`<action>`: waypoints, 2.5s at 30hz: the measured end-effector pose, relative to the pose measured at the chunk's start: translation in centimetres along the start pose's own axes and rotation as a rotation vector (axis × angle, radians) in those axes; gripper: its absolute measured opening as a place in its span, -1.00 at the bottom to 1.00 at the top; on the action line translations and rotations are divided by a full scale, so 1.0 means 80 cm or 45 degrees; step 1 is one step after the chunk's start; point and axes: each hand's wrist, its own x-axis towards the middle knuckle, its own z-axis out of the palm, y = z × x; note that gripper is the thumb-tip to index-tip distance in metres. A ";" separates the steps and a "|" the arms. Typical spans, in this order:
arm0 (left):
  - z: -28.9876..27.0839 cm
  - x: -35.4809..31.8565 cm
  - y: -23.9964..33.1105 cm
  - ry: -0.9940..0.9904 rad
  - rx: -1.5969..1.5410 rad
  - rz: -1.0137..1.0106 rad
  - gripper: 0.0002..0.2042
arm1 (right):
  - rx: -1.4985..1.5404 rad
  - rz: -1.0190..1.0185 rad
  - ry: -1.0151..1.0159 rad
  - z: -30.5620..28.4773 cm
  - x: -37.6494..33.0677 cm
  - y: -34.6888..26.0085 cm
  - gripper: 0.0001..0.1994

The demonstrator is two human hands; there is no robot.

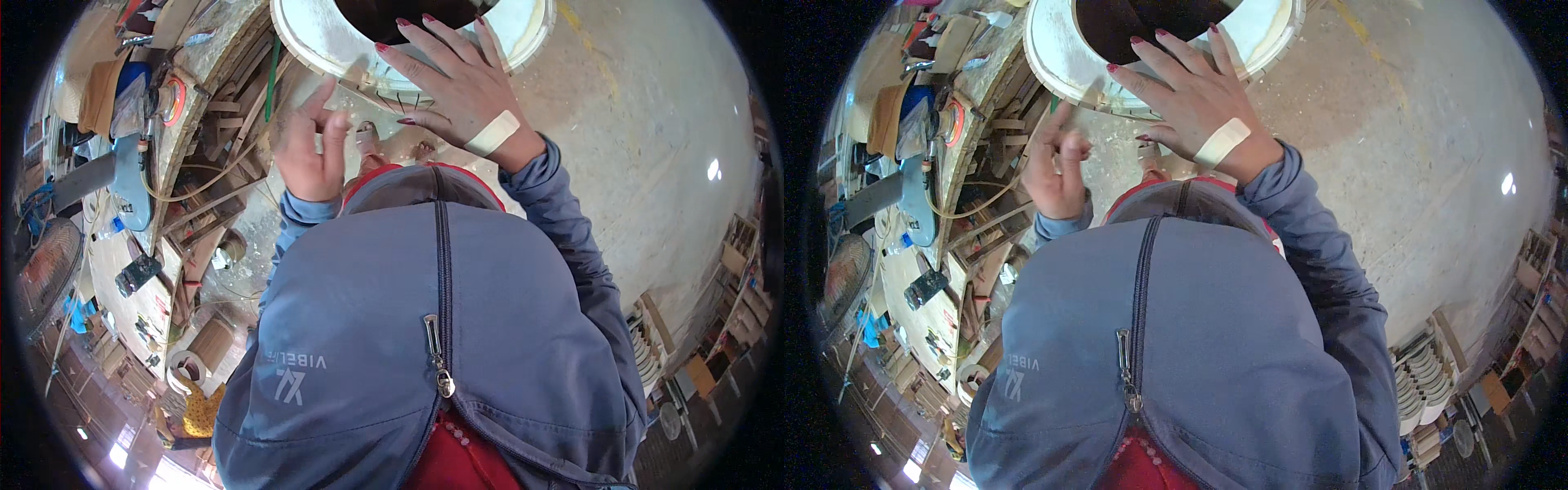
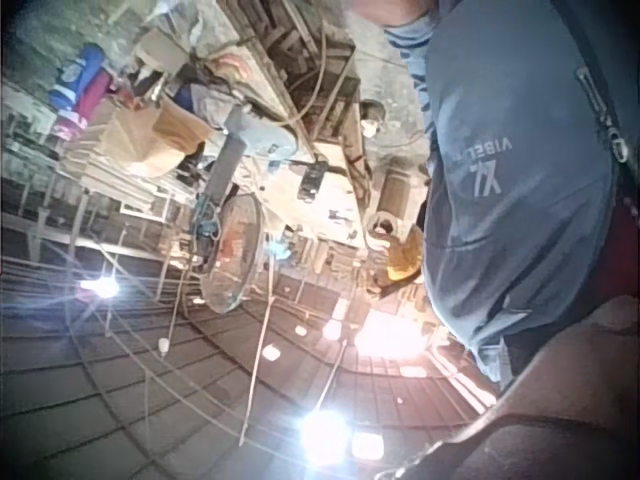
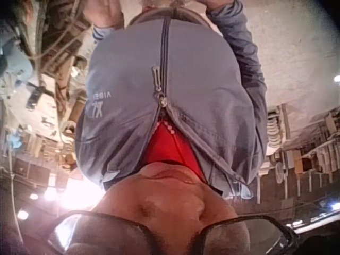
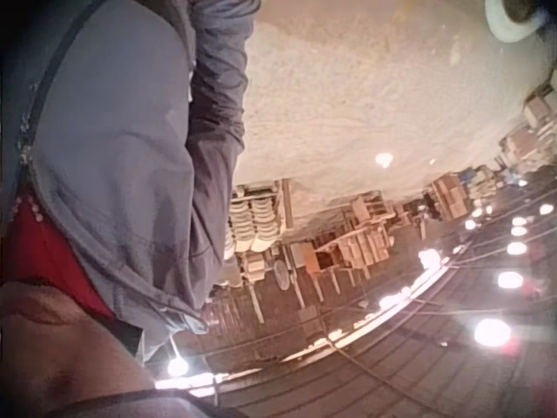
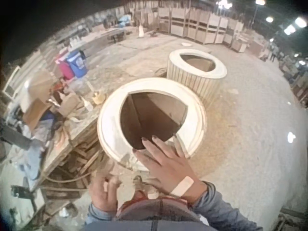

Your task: Applying a white rim or lining to large cylindrical wooden containers using adhesive.

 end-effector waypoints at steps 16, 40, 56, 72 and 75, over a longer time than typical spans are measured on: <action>-0.006 0.031 0.011 -0.008 0.114 0.114 -0.88 | 0.845 -0.024 0.460 -0.001 0.008 0.034 -0.89; 0.009 0.007 0.015 -0.394 0.398 0.053 -0.32 | 0.160 0.086 0.111 0.004 0.012 -0.005 -0.33; -0.044 0.062 0.044 -0.392 0.212 0.280 -0.76 | 1.158 0.165 0.355 -0.040 -0.005 0.035 -0.76; -0.058 0.100 0.203 -1.765 -0.234 0.953 -0.79 | 1.636 -0.643 -0.644 -0.106 -0.037 0.008 -0.51; -0.062 0.097 0.201 -1.634 -0.257 1.061 -0.78 | 1.565 -0.649 -0.595 -0.116 -0.041 0.005 -0.58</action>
